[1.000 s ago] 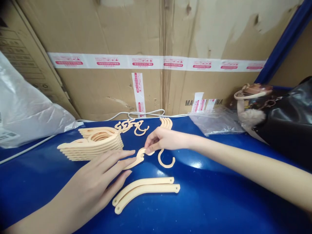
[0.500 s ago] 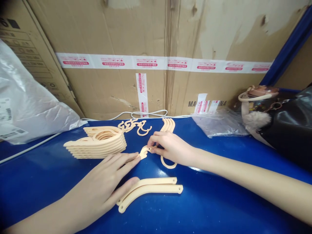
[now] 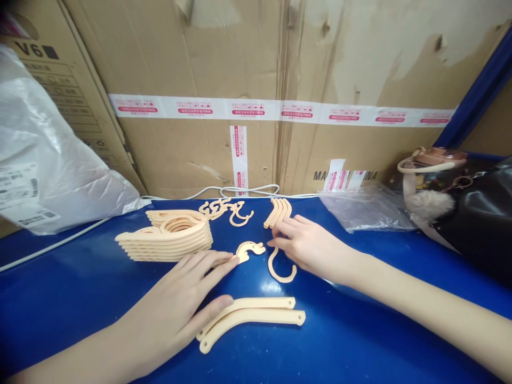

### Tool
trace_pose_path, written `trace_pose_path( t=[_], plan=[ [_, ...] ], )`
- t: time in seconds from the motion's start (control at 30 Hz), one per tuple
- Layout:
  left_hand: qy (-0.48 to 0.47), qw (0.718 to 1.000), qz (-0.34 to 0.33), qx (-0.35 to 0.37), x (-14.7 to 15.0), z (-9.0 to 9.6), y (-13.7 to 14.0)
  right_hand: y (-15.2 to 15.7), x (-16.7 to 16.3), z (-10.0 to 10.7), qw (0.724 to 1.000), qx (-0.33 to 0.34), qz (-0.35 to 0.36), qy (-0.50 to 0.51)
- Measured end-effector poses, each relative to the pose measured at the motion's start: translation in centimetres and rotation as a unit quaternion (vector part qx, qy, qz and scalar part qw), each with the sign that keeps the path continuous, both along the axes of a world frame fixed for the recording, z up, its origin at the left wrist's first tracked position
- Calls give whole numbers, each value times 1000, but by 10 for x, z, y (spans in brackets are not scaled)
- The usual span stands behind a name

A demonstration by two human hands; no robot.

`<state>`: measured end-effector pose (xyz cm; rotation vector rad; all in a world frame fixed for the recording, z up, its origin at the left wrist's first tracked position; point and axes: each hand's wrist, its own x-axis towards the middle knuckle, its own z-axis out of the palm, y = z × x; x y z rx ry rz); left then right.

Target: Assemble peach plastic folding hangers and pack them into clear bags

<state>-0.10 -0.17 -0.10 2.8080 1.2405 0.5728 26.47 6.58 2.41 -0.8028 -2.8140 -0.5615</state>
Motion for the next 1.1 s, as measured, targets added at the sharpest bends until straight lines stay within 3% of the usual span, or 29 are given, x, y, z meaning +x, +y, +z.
trace_pose_path(
  t=[0.2, 0.3, 0.37, 0.47, 0.53, 0.63, 0.73, 0.8, 0.93, 1.1],
  plan=[
    [5, 1000, 1, -16, 2, 5, -1, -4, -1, 0, 990, 89, 51, -95],
    [11, 1000, 2, -13, 4, 8, -2, -10, -1, 4, 989, 94, 58, -100],
    [14, 1000, 2, -16, 6, 10, -2, -15, -1, 6, 996, 66, 39, -48],
    [9, 1000, -4, -19, 10, 10, -1, -26, -3, 8, 995, -50, 7, 85],
    [-1, 1000, -9, -18, 13, 10, 0, -31, -6, 5, 968, -168, -15, 187],
    [-13, 1000, -14, -21, 14, 8, 2, -36, -12, -1, 881, -344, -52, 319],
    [-22, 999, -15, -22, 11, 8, 2, -37, -14, -9, 800, -449, -79, 389],
    [-27, 999, -16, -18, 8, 9, 1, -37, -14, -12, 774, -473, -88, 411],
    [-19, 999, -26, -4, 5, 12, -2, -34, -13, -15, 767, -466, -99, 430],
    [-1, 1000, -16, 6, 7, 12, -3, -32, -14, -16, 729, -498, -96, 460]
  ],
)
